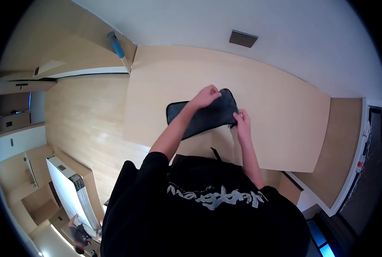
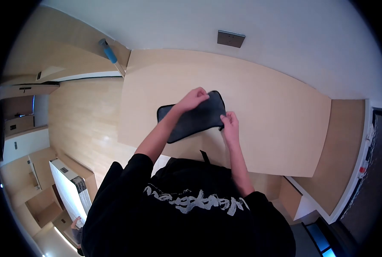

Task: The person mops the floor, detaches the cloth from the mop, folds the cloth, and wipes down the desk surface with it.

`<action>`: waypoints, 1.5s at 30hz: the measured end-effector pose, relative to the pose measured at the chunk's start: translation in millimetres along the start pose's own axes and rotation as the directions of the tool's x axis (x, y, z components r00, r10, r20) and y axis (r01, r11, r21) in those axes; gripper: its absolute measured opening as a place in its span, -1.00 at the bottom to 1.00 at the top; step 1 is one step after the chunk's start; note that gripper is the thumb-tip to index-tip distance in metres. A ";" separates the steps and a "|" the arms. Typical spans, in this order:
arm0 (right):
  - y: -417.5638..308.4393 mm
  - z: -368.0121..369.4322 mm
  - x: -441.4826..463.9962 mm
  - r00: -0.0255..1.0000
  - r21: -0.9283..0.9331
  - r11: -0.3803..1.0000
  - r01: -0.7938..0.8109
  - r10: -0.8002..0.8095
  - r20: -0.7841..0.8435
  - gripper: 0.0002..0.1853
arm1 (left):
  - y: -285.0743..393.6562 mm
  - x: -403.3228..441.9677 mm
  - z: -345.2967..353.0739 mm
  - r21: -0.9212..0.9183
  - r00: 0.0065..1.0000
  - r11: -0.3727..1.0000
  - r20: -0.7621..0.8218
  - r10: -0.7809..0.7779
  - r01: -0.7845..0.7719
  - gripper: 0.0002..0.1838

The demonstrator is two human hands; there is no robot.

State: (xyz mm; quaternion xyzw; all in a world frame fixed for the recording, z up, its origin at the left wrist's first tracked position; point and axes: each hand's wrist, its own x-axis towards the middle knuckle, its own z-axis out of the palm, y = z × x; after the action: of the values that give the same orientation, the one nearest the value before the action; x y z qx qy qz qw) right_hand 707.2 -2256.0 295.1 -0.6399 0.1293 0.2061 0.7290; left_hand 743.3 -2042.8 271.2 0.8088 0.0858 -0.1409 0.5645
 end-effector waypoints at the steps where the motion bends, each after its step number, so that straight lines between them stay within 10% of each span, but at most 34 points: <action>1: -17.4 3.3 5.8 1.000 0.031 0.999 -0.007 0.006 0.022 -0.89 | 13.5 -4.0 -14.5 -0.289 0.992 0.949 0.053 -0.114 0.125 -0.81; 7: -141.2 18.6 1.1 0.946 -0.033 0.966 0.257 -0.245 0.212 -0.86 | 104.6 -66.1 -90.5 -0.656 0.958 0.710 -0.268 0.098 -0.256 -0.73; 14: -191.5 5.5 -59.5 0.847 -0.378 0.805 0.458 -0.266 0.460 -0.79 | 102.3 -151.7 -94.0 -0.486 0.989 0.863 -0.110 0.098 -0.139 -0.57; 20: -193.2 15.0 -94.0 0.842 -0.386 0.781 0.492 -0.313 0.440 -0.81 | 108.5 -187.4 -70.1 -0.719 0.983 0.680 -0.185 0.014 -0.145 -0.48; 35: -122.8 33.9 2.5 0.857 -0.708 0.492 0.507 -0.202 0.474 -0.84 | 4.5 -97.3 -58.1 -0.172 0.943 0.972 -0.317 0.100 -0.161 -0.77; 40: -69.2 3.3 -56.6 0.830 -0.842 -0.046 0.538 0.206 0.519 -0.72 | -8.9 -158.3 -35.9 0.281 0.977 0.946 -0.090 0.191 -0.159 -0.71; 45: -6.0 10.4 -69.9 0.852 -0.832 0.204 0.517 -0.219 0.475 -0.56 | -20.0 -183.4 10.8 0.139 0.995 0.986 -0.034 0.097 -0.091 -0.65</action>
State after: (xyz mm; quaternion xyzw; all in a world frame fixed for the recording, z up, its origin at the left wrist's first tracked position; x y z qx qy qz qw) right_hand 647.5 -2255.8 333.6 -0.9197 -0.2679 0.1394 0.2509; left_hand 562.6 -2042.3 309.5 0.8516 0.0491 -0.1032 0.5115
